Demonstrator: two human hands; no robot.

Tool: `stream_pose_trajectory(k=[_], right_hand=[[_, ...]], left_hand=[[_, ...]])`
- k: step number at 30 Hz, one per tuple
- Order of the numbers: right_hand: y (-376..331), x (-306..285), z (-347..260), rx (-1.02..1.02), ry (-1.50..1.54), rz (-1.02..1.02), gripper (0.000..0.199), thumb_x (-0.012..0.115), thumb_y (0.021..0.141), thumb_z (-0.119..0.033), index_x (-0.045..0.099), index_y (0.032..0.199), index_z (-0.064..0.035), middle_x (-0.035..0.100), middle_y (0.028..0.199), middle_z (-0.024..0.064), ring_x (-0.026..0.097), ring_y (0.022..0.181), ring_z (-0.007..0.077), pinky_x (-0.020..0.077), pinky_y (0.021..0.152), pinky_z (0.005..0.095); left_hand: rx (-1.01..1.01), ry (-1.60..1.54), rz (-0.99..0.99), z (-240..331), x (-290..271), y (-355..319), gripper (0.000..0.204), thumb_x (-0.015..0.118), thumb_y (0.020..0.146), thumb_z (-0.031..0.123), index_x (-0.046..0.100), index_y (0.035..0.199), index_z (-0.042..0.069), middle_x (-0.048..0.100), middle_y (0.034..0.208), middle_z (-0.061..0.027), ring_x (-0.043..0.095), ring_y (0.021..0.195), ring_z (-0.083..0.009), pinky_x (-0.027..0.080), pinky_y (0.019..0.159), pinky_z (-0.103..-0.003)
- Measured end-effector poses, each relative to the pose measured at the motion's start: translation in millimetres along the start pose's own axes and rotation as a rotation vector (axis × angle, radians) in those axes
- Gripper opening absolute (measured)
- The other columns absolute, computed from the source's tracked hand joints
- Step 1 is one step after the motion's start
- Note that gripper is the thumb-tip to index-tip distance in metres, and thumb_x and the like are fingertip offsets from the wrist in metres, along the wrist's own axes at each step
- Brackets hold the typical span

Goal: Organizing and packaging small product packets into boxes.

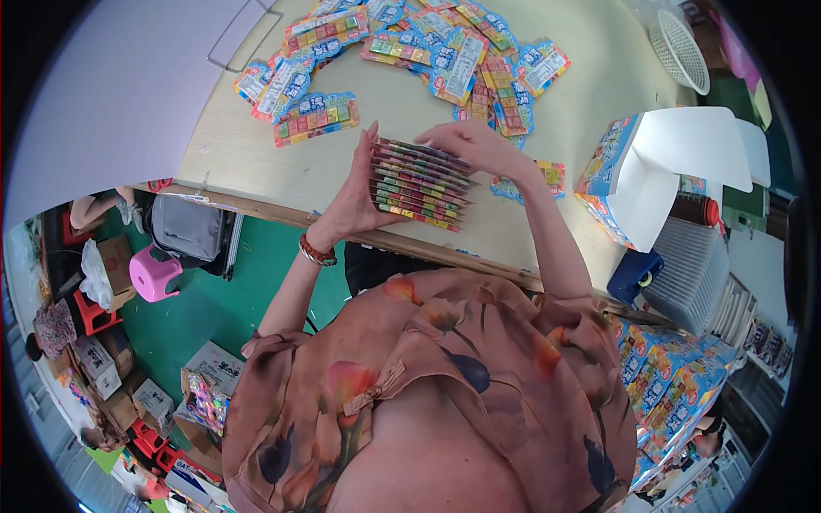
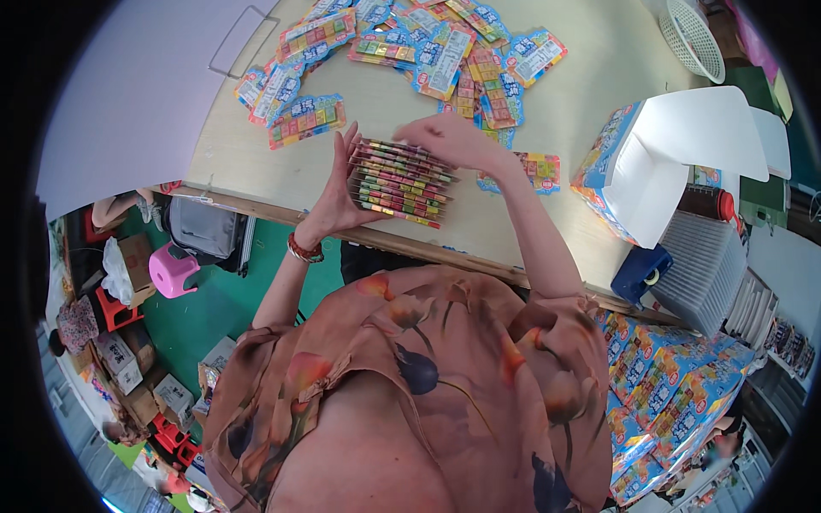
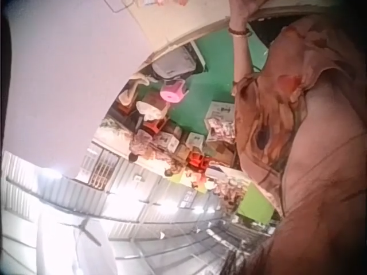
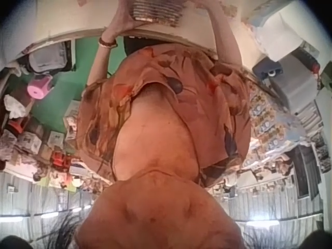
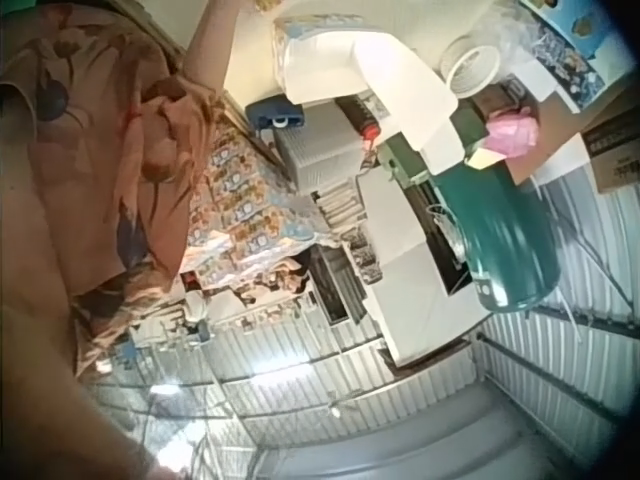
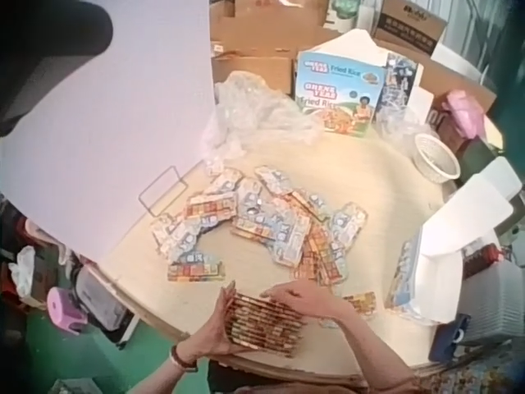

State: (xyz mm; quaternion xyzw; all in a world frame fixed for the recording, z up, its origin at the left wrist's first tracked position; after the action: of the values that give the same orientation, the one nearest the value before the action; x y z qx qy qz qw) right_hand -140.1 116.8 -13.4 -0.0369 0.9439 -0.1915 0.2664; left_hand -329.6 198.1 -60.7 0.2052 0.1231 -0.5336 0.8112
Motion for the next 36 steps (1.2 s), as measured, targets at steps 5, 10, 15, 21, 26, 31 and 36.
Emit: stream_pose_trajectory(k=[5, 10, 15, 21, 26, 31, 36], right_hand=[[-35, 16, 61, -0.187, 0.686, 0.256, 0.065, 0.03, 0.097, -0.055, 0.04, 0.138, -0.0057, 0.05, 0.133, 0.0141, 0.05, 0.12, 0.024, 0.034, 0.104, 0.0369], [-56, 79, 51, -0.341, 0.715, 0.678, 0.07, 0.03, 0.097, -0.055, 0.033, 0.139, 0.0007, 0.041, 0.136, 0.0122, 0.041, 0.124, 0.0205, 0.028, 0.106, 0.0329], [-52, 82, 40, -0.307, 0.777, 0.691, 0.071, 0.03, 0.097, -0.056, 0.031, 0.138, 0.0015, 0.045, 0.127, 0.0097, 0.045, 0.116, 0.018, 0.0333, 0.102, 0.0311], [-44, 81, 39, -0.265, 0.773, 0.686, 0.05, 0.031, 0.102, -0.041, 0.044, 0.128, -0.0004, 0.052, 0.118, 0.0088, 0.05, 0.108, 0.0154, 0.0377, 0.097, 0.0283], [-30, 35, 50, -0.061, 0.324, 0.646, 0.039, 0.052, 0.095, -0.031, 0.055, 0.114, 0.0023, 0.057, 0.108, 0.0157, 0.055, 0.102, 0.022, 0.0413, 0.09, 0.0319], [25, -16, 6, 0.003, -0.648, 1.029, 0.064, 0.066, 0.082, -0.042, 0.046, 0.129, -0.0031, 0.046, 0.129, 0.0217, 0.046, 0.116, 0.0342, 0.0403, 0.094, 0.0451], [58, -27, 33, 0.123, -0.93, 0.896, 0.06, 0.064, 0.084, -0.031, 0.042, 0.133, -0.004, 0.045, 0.129, 0.0281, 0.048, 0.118, 0.037, 0.042, 0.095, 0.044]], left_hand=[[-0.065, -0.278, 0.006, -10, 6, 0, 0.137, 0.089, 0.06, 0.014, -0.017, 0.148, 0.014, 0.018, 0.15, -0.0201, 0.036, 0.132, -0.032, 0.037, 0.107, -0.042], [-0.019, -0.197, 0.026, 1, 11, 4, 0.137, 0.09, 0.06, 0.015, -0.015, 0.148, 0.011, 0.023, 0.146, -0.0201, 0.036, 0.131, -0.0316, 0.038, 0.106, -0.041], [-0.025, 0.001, 0.06, 5, 12, 4, 0.135, 0.092, 0.055, 0.022, -0.004, 0.149, 0.003, 0.02, 0.142, -0.0196, 0.029, 0.132, -0.0326, 0.035, 0.107, -0.041], [-0.083, 0.036, 0.086, 5, 5, -1, 0.132, 0.092, 0.054, 0.024, 0.003, 0.149, 0.006, 0.022, 0.137, -0.0178, 0.036, 0.125, -0.033, 0.039, 0.104, -0.04], [-0.085, 0.141, 0.014, 8, -3, 3, 0.119, 0.092, 0.053, 0.024, 0.019, 0.146, 0.009, 0.026, 0.133, -0.0172, 0.04, 0.122, -0.033, 0.043, 0.103, -0.04], [-0.034, 0.092, -0.012, 9, -1, 1, 0.109, 0.091, 0.054, 0.021, 0.026, 0.14, 0.009, 0.025, 0.134, -0.0168, 0.044, 0.121, -0.0327, 0.046, 0.101, -0.039], [-0.024, 0.098, -0.056, 10, -7, 5, 0.109, 0.09, 0.054, 0.02, 0.025, 0.141, 0.01, 0.022, 0.14, -0.0172, 0.04, 0.125, -0.0338, 0.043, 0.104, -0.04]])
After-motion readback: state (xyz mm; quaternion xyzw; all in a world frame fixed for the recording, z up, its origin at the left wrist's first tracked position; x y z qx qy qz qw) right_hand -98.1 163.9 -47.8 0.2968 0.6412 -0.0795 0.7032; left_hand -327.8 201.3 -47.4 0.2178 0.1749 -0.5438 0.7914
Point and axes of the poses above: each hand's wrist, its own y-axis towards the middle knuckle, its own x-axis out of the palm, z = x × y, the point moved 4 cm from there along y, towards the middle knuckle
